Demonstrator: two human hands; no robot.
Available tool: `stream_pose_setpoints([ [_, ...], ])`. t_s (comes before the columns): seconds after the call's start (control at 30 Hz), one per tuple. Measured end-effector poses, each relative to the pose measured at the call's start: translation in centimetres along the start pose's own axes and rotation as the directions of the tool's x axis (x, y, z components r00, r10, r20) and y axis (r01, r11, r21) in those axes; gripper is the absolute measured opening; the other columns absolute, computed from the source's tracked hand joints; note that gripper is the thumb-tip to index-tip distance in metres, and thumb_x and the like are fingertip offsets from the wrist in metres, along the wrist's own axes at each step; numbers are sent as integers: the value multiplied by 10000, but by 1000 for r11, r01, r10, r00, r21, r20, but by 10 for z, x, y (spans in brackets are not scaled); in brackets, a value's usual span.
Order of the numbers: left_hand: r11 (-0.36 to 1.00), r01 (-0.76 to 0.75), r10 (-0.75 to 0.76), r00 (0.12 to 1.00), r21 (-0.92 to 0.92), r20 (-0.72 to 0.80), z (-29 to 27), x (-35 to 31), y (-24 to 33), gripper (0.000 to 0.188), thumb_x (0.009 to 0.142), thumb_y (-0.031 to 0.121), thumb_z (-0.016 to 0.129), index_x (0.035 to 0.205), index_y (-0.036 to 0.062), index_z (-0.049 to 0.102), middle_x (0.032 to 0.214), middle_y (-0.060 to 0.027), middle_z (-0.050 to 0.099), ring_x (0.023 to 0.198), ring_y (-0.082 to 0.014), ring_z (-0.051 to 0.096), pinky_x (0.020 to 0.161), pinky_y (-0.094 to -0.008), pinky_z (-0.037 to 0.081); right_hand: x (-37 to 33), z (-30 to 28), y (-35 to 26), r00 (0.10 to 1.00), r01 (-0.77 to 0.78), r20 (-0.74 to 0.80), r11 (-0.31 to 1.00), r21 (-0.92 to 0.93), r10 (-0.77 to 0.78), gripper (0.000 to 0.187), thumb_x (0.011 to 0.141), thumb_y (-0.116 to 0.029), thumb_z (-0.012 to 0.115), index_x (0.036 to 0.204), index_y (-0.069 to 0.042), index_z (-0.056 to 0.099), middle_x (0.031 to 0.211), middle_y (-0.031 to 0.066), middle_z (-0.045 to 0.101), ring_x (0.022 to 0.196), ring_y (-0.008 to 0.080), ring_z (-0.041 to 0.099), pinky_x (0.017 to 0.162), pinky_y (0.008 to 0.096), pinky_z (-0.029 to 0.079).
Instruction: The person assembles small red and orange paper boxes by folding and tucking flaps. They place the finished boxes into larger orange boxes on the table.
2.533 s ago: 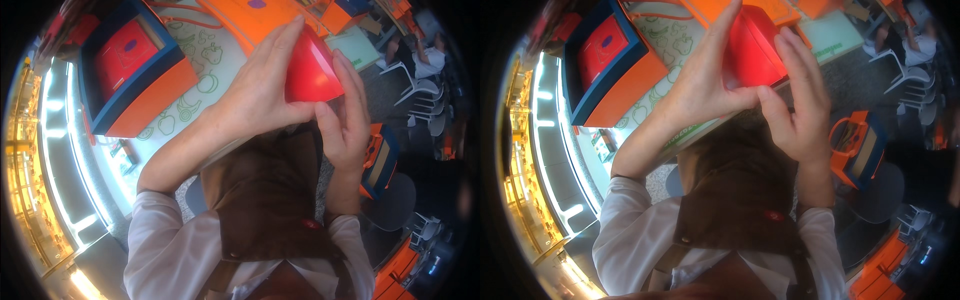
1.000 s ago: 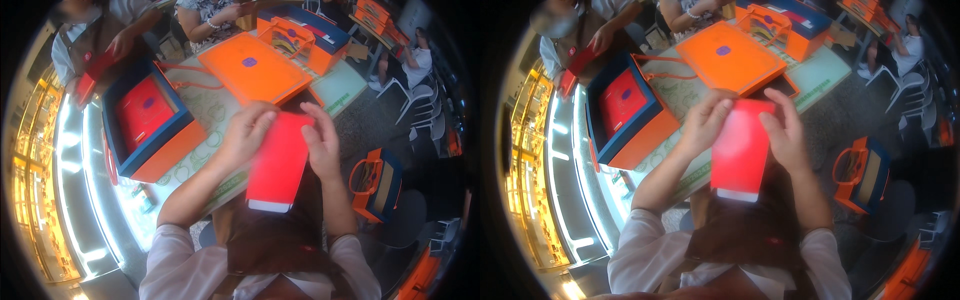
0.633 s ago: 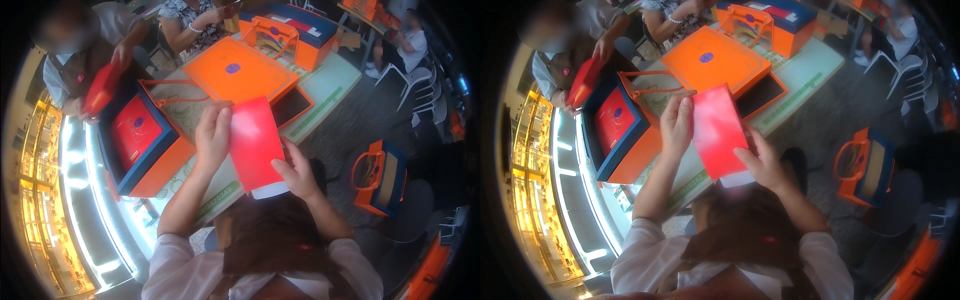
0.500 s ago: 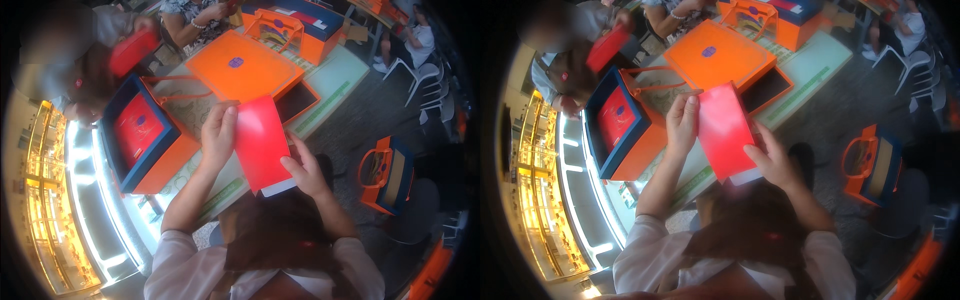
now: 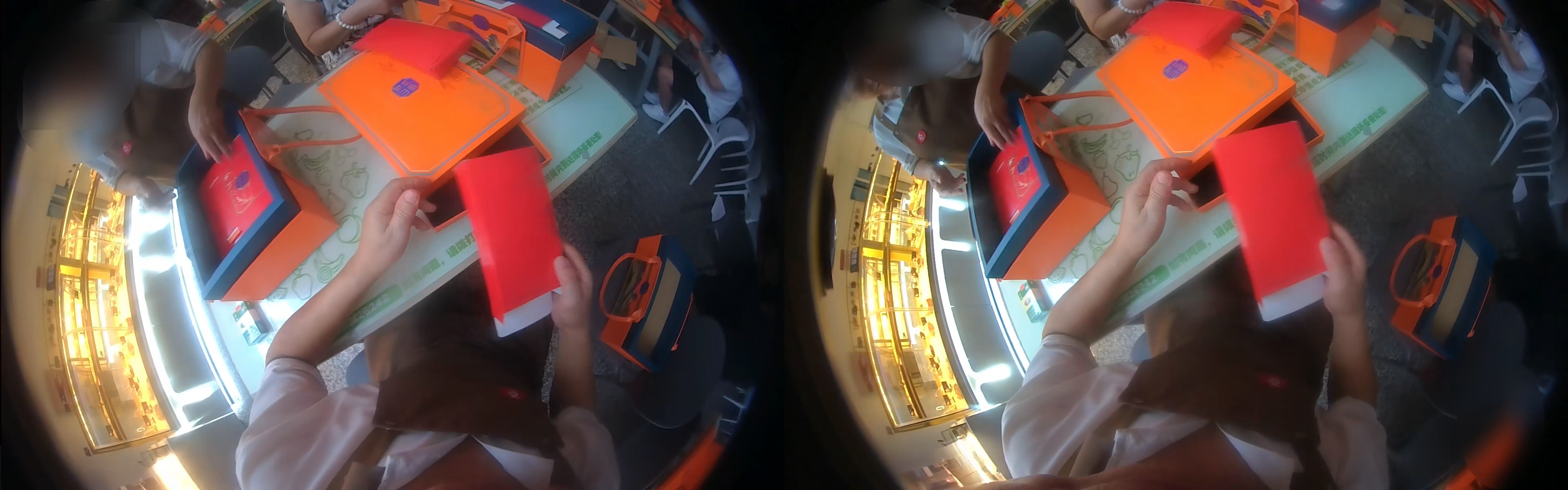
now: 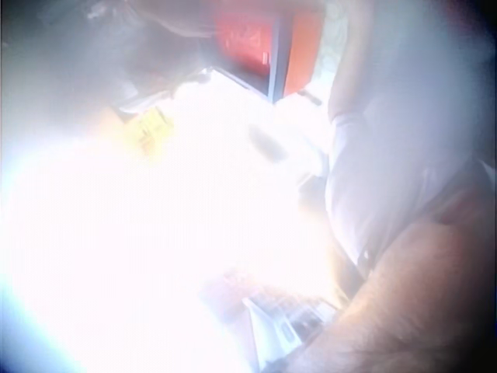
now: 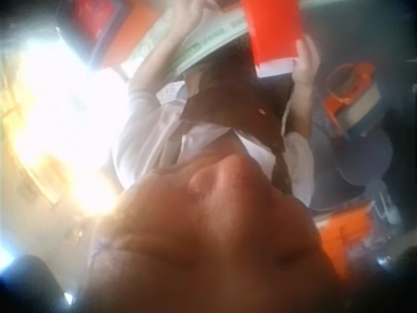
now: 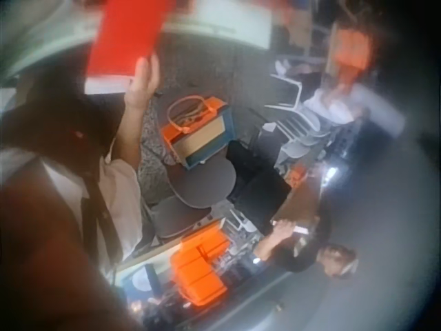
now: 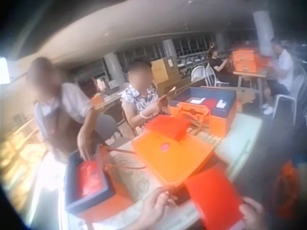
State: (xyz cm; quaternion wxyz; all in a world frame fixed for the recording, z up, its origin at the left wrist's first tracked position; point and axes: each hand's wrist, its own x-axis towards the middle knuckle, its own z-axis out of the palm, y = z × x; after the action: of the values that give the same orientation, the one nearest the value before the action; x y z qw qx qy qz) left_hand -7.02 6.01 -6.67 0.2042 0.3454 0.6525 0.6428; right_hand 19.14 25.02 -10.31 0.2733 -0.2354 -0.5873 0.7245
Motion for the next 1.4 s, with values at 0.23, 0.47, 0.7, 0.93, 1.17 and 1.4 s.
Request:
stream_pose_setpoints([
  [0.23,990,-45,50,998,137,-32,2,-5,-19,404,1115,362,472,1021,-1,624,850,-79,663,735,-149,651,650,-276,526,11,-40,-14,970,-43,-226,979,202,89,466,1061,-321,501,1367,20,584,1218,134,689,1107,203,670,986,347,503],
  [0.47,875,-204,208,977,438,40,5,-13,-27,387,1071,272,574,778,23,615,718,-89,593,647,-202,586,599,-342,466,80,-24,-46,980,-30,-194,996,84,46,498,1056,-322,559,1414,24,563,1283,165,665,1179,228,647,1012,346,509],
  [0.7,861,-198,215,976,468,17,10,-4,-26,333,1034,223,622,788,-1,616,709,-133,590,636,-252,595,605,-374,479,223,33,-117,985,141,103,989,-50,-136,650,1067,-490,527,1453,34,527,1400,185,609,1275,260,601,1051,373,478],
  [0.93,829,-255,255,964,498,68,3,-18,-25,315,1001,241,680,794,7,637,748,-169,598,657,-341,593,629,-409,499,188,64,-49,960,205,-102,906,-371,-259,612,1064,-465,539,1451,9,543,1477,194,553,1384,306,511,1144,409,406],
  [1.17,817,-368,325,930,443,172,10,-15,-24,318,1007,291,632,824,32,631,793,-189,628,755,-393,650,694,-482,540,128,54,-31,900,275,-174,829,-487,-400,482,1101,-351,511,1373,33,616,1360,150,643,1267,240,581,1095,361,425],
  [1.4,789,-402,366,915,465,170,6,-16,-27,346,1014,332,611,818,47,635,794,-166,639,759,-387,653,691,-477,546,120,74,-41,897,344,-45,758,-554,-440,461,1100,-332,521,1360,33,627,1332,150,662,1242,239,602,1073,371,445],
])
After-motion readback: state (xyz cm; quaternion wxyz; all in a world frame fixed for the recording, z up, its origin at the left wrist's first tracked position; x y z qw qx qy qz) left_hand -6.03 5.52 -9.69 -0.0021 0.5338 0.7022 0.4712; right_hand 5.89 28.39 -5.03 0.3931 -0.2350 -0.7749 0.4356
